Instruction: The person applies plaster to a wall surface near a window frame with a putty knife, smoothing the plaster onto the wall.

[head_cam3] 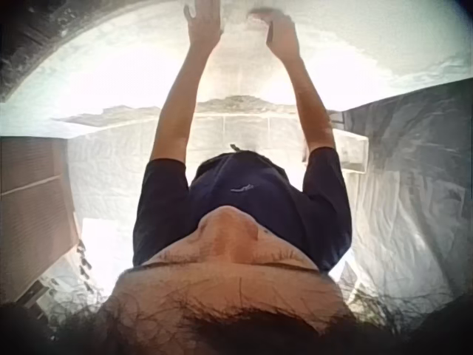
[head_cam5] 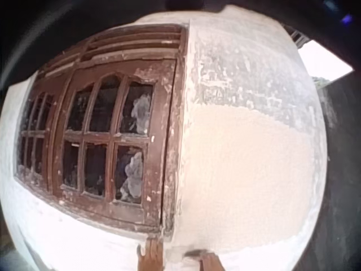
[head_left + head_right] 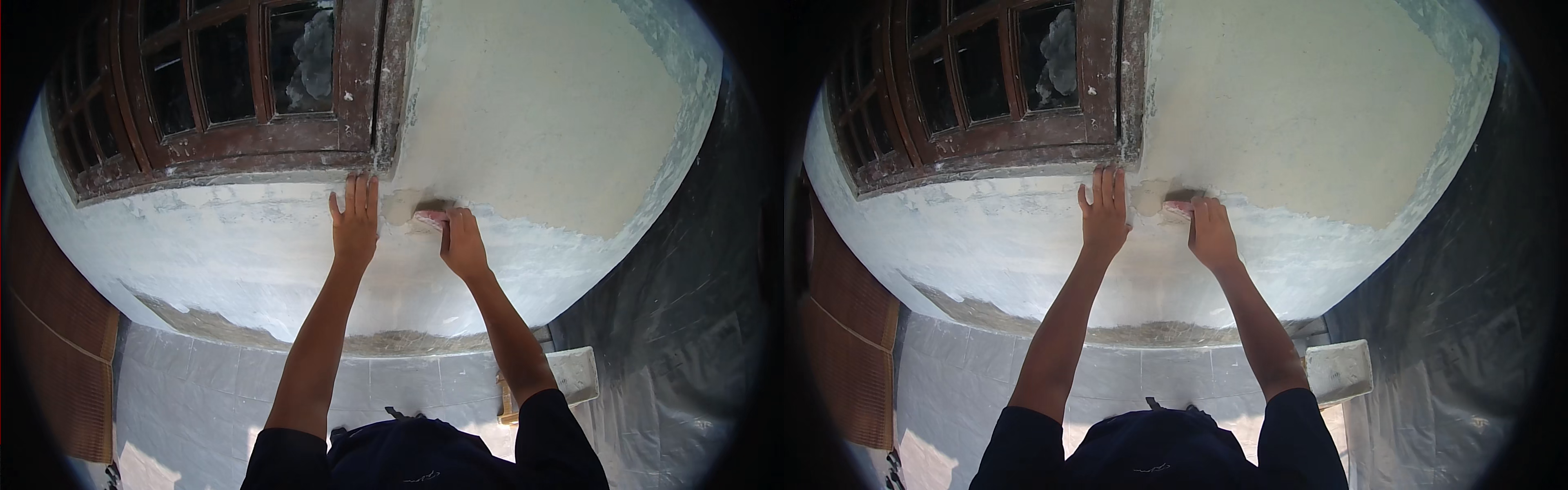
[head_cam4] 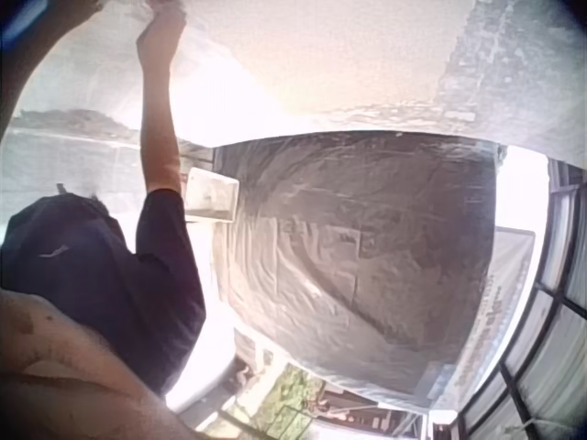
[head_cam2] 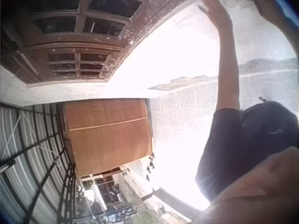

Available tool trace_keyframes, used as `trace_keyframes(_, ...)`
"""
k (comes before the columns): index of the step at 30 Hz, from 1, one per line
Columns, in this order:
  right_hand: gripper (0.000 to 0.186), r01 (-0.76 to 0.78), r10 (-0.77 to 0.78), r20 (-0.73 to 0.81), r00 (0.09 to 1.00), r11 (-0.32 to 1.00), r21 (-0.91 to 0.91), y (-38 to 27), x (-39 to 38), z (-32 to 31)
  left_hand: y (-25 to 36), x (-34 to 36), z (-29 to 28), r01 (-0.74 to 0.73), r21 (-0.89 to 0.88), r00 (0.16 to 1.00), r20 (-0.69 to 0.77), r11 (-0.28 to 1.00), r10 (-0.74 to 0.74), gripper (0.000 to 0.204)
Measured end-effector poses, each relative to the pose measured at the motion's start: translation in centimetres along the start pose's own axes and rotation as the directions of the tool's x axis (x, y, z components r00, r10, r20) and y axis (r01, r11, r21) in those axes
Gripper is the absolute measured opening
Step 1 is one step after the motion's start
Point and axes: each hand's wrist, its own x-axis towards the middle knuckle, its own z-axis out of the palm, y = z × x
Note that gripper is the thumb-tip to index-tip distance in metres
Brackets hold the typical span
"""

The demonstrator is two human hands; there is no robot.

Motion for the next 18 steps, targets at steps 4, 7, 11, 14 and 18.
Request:
trace_keyframes(4,0.034,-0.198,0.227,-0.233,0.946,0.97,0.142,1.8,-0.4,-0.5,0.7,-0.2,-0.5,0.013,0.026,0.997,0.072,1.0,-0.015,0.112)
trace_keyframes(7,0.032,-0.094,0.105,-0.159,0.982,0.993,0.078,0.2,-0.6,-0.2,0.0,-0.2,-0.8,0.017,0.04,0.997,0.078,0.999,-0.02,0.115)
trace_keyframes(11,0.032,-0.273,0.297,-0.245,0.923,0.954,0.126,1.0,-1.0,-0.7,0.2,-0.2,-0.4,-0.002,0.06,0.999,0.035,0.998,0.0,0.124)
trace_keyframes(14,0.034,-0.193,0.236,-0.257,0.937,0.964,0.183,0.7,-1.6,-0.1,0.0,-0.2,-0.2,-0.014,0.064,0.999,0.041,0.998,0.011,0.124)
trace_keyframes(18,0.034,-0.162,0.182,-0.198,0.963,0.98,0.115,0.8,-1.1,0.5,-0.3,-0.2,-0.6,-0.012,0.024,1.0,0.021,1.0,0.011,0.119)
